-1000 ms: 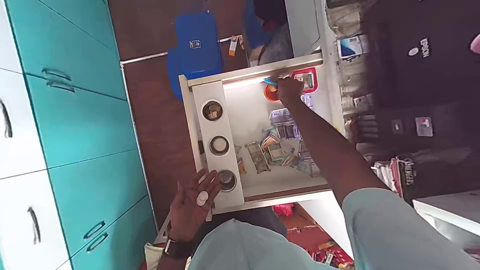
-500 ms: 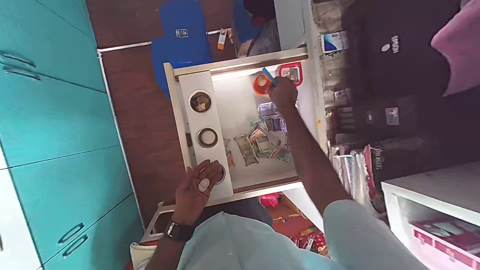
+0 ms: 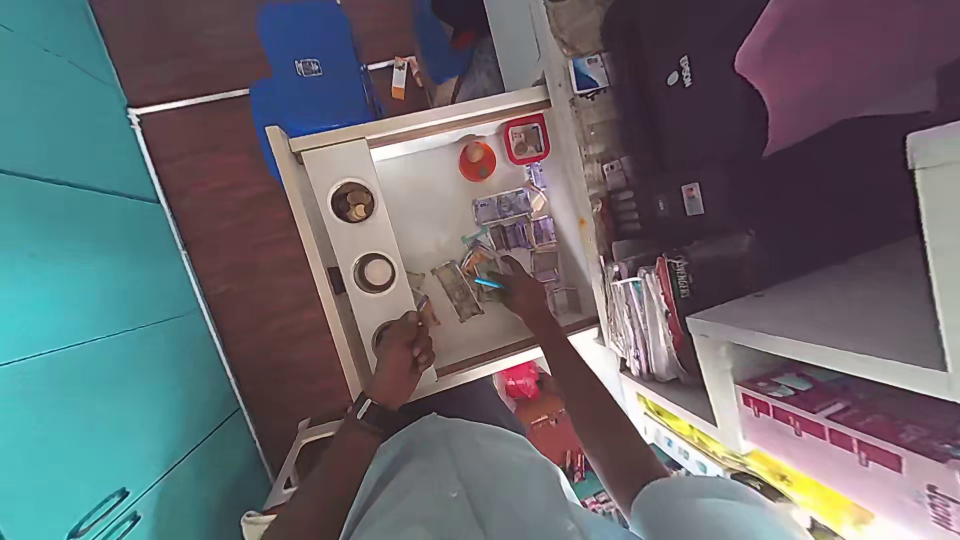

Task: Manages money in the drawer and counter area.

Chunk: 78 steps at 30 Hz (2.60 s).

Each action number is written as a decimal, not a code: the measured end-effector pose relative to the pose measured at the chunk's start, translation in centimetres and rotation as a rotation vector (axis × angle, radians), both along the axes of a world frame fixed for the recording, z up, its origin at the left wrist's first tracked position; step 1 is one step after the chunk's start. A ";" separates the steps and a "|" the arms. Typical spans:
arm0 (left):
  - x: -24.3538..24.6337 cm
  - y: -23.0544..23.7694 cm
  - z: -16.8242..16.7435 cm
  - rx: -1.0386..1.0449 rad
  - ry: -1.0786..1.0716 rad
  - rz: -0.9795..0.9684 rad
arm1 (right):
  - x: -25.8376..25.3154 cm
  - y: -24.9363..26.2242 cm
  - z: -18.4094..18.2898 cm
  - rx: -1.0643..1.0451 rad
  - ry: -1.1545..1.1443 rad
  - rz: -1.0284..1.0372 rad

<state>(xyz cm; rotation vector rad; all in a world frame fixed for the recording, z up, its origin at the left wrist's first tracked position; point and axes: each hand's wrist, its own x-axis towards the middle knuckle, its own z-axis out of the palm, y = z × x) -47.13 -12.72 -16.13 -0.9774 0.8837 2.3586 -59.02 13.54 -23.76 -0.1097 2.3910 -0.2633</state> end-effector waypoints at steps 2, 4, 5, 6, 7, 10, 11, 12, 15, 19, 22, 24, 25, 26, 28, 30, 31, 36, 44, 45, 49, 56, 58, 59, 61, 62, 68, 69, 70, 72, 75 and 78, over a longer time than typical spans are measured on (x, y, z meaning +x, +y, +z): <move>0.3 -0.2 -0.4 -0.160 0.081 -0.089 | 0.1 0.4 0.4 -0.070 0.133 -0.115; 0.5 -0.2 -0.7 -0.404 0.189 -0.190 | 1.0 0.9 2.0 -0.189 0.333 -0.228; 0.6 0.0 -0.8 -0.581 0.270 -0.264 | 1.7 0.9 3.6 -0.255 0.379 -0.225; 0.5 0.1 -0.8 -0.774 0.369 -0.368 | 2.4 0.8 5.5 -0.330 0.375 -0.164; 0.4 0.3 -0.6 -0.957 0.454 -0.495 | 3.4 0.2 7.5 -0.419 0.325 -0.084; 0.7 1.4 0.2 -1.103 0.613 -0.660 | 5.3 -2.1 10.4 -0.787 0.116 -0.013; 1.0 1.4 0.2 -1.079 0.630 -0.615 | 4.9 -2.7 10.3 -0.808 0.108 -0.129; 1.5 1.1 0.1 -1.036 0.614 -0.533 | 3.8 -3.0 9.7 -0.715 0.157 -0.265; 3.5 -1.4 0.4 -0.848 0.437 -0.173 | -1.3 -2.1 3.0 -0.289 0.222 -0.395; 6.4 -5.9 -1.0 -0.948 0.300 0.123 | -4.7 -1.6 -3.5 -0.134 0.071 -0.251; 8.6 -7.5 -3.0 -1.001 0.269 0.258 | -4.2 -0.2 -4.0 -0.257 0.219 -0.269; 9.3 -6.9 -4.2 -1.047 0.245 0.244 | -3.1 0.9 -2.9 -0.281 0.342 -0.339; 9.6 -6.5 -4.8 -1.078 0.253 0.216 | -2.7 1.1 -1.6 -0.273 0.372 -0.373; 9.7 -6.2 -5.3 -1.106 0.268 0.198 | -2.1 1.4 -0.7 -0.285 0.440 -0.392; 9.8 -5.7 -5.8 -1.143 0.288 0.215 | -0.9 2.0 0.3 -0.372 0.651 -0.412; 9.8 -5.5 -5.8 -1.141 0.302 0.238 | 1.1 2.1 2.6 -0.514 0.898 -0.472; 9.8 -5.4 -5.7 -1.137 0.300 0.218 | 2.6 2.0 4.5 -0.577 0.986 -0.533; 8.3 -2.7 -3.9 -1.161 0.251 0.095 | 12.4 0.3 14.5 -0.612 1.183 -0.743; 5.4 7.0 -5.8 -0.889 0.390 0.088 | 32.2 -0.3 20.8 -1.303 0.575 -1.254; 5.2 8.0 -5.9 -0.899 0.416 0.081 | 34.8 -0.3 21.0 -1.316 0.621 -1.308; 8.0 10.6 -0.9 -0.659 0.460 -0.227 | 44.6 0.2 21.7 -1.320 0.895 -1.377; 25.4 17.9 7.5 -0.324 0.552 -0.806 | 59.9 1.9 22.1 -1.272 1.434 -1.424; 31.1 20.3 9.4 -0.246 0.631 -0.962 | 64.3 3.0 22.2 -1.176 1.582 -1.383; 33.9 21.6 10.0 -0.218 0.665 -1.034 | 66.7 3.7 22.3 -1.119 1.629 -1.379; 39.1 24.6 10.9 -0.154 0.717 -1.156 | 71.9 5.2 22.4 -1.061 1.682 -1.401; 41.7 26.2 11.3 -0.127 0.731 -1.209 | 74.9 6.1 22.5 -1.038 1.692 -1.394; 57.1 36.1 13.8 0.111 0.804 -1.510 | 91.4 9.3 22.9 -0.834 1.736 -1.554; 59.7 37.4 14.0 0.146 0.810 -1.543 | 93.9 9.4 23.1 -0.885 1.737 -1.609; 62.2 38.5 14.2 0.175 0.819 -1.573 | 95.9 9.3 23.4 -0.940 1.757 -1.679; 66.5 40.4 14.9 0.220 0.842 -1.633 | 98.7 9.4 24.2 -1.027 1.856 -1.782; 72.0 42.3 15.9 0.284 0.843 -1.759 | 102.1 10.3 24.1 -0.941 1.961 -1.763; 76.3 44.4 15.7 0.393 0.823 -1.887 | 105.5 11.4 23.0 -0.647 2.031 -1.786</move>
